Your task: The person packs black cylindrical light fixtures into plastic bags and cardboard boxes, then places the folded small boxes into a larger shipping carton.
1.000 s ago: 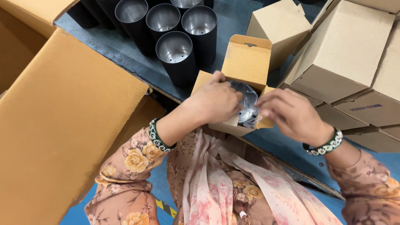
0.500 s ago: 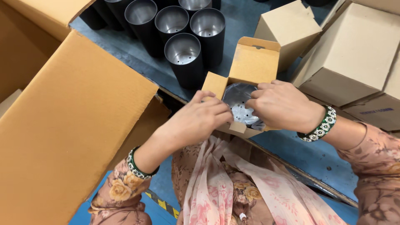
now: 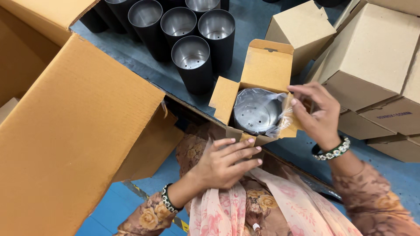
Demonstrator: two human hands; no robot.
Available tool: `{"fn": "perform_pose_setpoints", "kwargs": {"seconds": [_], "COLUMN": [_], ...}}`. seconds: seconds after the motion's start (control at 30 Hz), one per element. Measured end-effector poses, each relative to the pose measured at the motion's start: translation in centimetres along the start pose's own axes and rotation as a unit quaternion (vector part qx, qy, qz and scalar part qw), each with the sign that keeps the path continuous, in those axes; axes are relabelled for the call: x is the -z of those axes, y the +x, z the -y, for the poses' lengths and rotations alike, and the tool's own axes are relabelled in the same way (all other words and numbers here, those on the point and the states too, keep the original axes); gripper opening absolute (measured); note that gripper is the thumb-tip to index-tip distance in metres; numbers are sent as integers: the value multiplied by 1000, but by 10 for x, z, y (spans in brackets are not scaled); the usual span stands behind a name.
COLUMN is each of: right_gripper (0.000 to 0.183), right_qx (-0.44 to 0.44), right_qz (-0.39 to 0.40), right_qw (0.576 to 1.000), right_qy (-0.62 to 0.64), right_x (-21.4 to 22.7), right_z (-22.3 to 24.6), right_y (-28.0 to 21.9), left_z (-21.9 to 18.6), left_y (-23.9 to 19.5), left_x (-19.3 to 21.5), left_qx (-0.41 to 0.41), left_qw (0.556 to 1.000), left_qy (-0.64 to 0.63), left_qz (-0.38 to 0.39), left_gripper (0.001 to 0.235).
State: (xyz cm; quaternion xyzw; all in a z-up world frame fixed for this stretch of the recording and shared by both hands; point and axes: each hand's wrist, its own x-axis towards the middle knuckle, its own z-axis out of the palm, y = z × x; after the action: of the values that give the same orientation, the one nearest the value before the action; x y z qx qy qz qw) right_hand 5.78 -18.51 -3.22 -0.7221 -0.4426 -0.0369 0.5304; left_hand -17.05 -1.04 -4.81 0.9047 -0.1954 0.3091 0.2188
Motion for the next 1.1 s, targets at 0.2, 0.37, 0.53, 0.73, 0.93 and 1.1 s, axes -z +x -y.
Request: {"fn": "perform_pose_setpoints", "kwargs": {"seconds": [0.2,0.37,0.53,0.73,0.93,1.1], "right_gripper": [22,24,23,14,15,20], "right_qx": [-32,-47,-48,-26,-35,47], "right_qz": [-115,-120,-111,-98,-81,-47], "right_qw": [970,972,979,974,974,996], "right_qy": [210,198,165,200,208,53], "right_x": [-27,-25,-20,-19,-16,-3], "right_z": [-28,-28,-26,-35,-30,-6], "right_y": [-25,-31,-31,-35,-32,-29], "left_z": [14,32,27,36,50,50], "left_y": [49,99,121,123,142,154], "left_x": [28,1,-33,-14,31,53], "left_qx": [79,39,113,98,22,6], "left_qw": [993,980,902,921,947,953], "left_qy": [-51,141,321,298,293,283], "left_qz": [76,134,265,229,128,110], "left_gripper": [27,19,16,11,11,12]}}
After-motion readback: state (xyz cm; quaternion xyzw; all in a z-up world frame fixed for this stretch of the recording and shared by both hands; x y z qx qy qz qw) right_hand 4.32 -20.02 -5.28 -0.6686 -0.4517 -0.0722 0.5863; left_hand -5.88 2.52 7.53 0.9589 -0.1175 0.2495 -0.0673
